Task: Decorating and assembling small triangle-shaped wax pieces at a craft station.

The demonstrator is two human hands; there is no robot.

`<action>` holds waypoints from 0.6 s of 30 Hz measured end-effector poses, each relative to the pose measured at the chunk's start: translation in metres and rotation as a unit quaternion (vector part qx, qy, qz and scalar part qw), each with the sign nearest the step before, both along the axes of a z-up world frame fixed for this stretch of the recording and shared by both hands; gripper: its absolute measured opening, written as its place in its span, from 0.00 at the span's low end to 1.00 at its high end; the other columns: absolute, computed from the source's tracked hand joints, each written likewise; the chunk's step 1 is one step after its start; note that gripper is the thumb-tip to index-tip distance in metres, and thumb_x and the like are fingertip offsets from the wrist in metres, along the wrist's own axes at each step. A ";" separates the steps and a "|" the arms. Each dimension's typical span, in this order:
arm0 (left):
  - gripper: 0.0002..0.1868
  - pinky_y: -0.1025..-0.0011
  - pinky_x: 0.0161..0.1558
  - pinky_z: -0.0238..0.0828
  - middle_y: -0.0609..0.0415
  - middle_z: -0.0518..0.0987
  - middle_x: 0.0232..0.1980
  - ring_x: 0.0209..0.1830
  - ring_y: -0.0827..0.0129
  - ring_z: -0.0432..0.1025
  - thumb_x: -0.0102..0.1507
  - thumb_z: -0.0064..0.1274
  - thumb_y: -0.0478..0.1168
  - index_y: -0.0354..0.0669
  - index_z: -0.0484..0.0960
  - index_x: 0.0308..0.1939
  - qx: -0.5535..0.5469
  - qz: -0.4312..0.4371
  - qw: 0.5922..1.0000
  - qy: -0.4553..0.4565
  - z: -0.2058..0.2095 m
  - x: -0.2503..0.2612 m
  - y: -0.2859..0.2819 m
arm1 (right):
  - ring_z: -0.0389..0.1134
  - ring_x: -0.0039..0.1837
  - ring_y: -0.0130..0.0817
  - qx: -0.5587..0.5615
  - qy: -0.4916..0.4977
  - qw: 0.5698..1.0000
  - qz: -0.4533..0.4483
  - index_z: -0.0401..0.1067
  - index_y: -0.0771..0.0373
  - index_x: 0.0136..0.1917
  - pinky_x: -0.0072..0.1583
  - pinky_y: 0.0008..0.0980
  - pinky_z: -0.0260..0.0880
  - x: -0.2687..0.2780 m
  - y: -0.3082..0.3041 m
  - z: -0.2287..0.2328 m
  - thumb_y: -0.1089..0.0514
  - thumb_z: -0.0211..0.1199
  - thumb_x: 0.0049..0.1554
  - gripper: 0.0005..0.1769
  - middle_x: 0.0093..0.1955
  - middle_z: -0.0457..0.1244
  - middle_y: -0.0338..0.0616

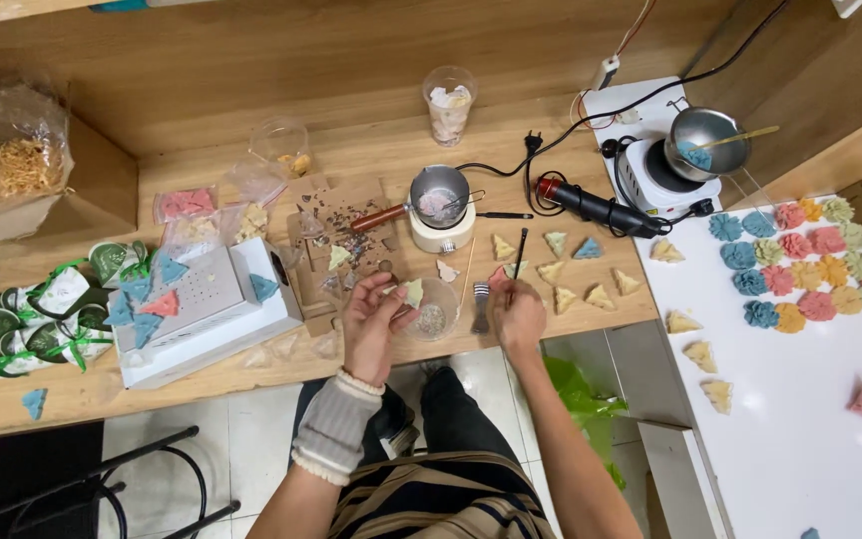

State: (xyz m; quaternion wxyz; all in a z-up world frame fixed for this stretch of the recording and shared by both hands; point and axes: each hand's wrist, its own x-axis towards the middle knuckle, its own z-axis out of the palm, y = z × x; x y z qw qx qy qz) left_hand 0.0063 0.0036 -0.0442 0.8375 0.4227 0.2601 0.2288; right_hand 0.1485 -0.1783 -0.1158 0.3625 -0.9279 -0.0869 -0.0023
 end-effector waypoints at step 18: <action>0.13 0.71 0.38 0.82 0.51 0.82 0.41 0.40 0.60 0.82 0.65 0.56 0.34 0.34 0.77 0.52 0.028 -0.066 0.994 0.080 0.026 0.026 0.006 | 0.71 0.63 0.49 -0.207 0.220 0.953 -0.026 0.80 0.62 0.53 0.60 0.44 0.72 0.142 0.018 -0.031 0.56 0.69 0.51 0.16 0.59 0.70 0.55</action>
